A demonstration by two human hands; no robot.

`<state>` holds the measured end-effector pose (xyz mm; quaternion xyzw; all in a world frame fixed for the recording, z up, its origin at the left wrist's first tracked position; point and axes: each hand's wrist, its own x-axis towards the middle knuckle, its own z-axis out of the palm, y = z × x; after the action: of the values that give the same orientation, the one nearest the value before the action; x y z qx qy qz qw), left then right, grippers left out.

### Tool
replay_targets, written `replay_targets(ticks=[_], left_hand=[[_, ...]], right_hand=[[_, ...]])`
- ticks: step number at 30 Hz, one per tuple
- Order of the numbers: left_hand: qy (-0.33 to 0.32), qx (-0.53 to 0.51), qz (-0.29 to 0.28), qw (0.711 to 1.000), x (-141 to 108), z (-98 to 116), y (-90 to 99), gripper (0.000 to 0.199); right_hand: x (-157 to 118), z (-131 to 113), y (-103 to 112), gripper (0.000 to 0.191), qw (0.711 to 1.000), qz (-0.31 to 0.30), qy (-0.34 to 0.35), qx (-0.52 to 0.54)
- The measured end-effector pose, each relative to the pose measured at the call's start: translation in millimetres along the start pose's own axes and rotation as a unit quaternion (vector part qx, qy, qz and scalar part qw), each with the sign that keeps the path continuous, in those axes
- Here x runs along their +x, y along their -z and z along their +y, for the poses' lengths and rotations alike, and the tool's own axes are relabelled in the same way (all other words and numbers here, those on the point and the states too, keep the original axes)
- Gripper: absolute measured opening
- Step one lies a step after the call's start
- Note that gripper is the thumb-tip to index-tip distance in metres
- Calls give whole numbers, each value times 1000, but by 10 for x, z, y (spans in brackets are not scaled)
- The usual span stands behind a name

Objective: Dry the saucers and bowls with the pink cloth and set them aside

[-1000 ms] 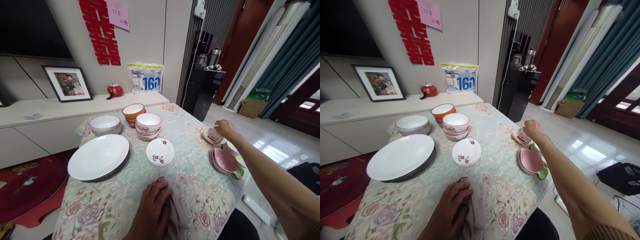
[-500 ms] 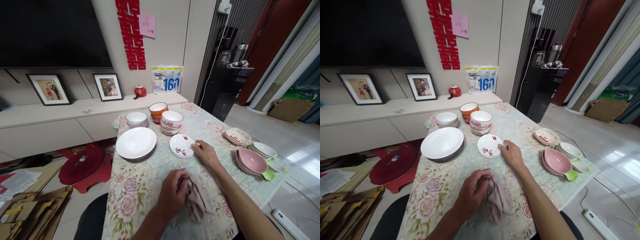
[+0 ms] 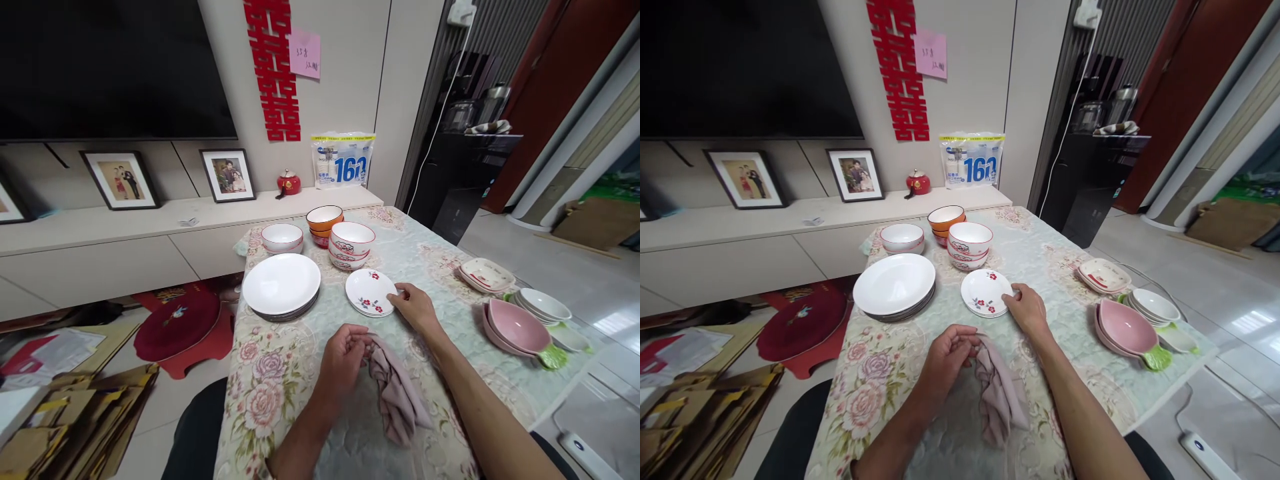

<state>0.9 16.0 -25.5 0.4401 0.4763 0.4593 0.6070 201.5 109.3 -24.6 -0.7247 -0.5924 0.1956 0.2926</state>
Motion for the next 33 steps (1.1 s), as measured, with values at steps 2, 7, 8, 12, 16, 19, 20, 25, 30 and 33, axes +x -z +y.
replay_targets(ticks=[2,7,8,12,16,19,20,25,30,33], left_hand=[[-2,-23,24,999,19,-10,-3,27],[10,-73,72,995,70,0,-2,39],[13,-80,71,994,75,8,0,39],[18,-91,71,993,77,23,4,40],[18,-89,76,993,78,11,0,41],[18,-98,75,992,81,4,-4,43],[19,-105,72,992,83,4,-5,45],[25,-140,34,989,91,29,-6,63],[38,-151,17,988,103,46,13,70],[41,-162,15,986,112,44,25,71]], right_hand=[[-10,-20,-1,48,1000,-3,11,-10],[37,-37,-43,58,1000,-5,19,-16],[60,-28,-58,56,1000,-3,11,-2],[145,13,-108,48,999,3,-4,43],[175,45,-117,46,997,-5,-8,76],[163,67,-101,47,995,-14,-16,101],[155,74,-96,47,994,-15,-18,108],[107,75,-103,49,992,-7,-22,120],[74,-13,-170,55,995,18,-22,95],[83,-67,-219,54,996,48,-23,72]])
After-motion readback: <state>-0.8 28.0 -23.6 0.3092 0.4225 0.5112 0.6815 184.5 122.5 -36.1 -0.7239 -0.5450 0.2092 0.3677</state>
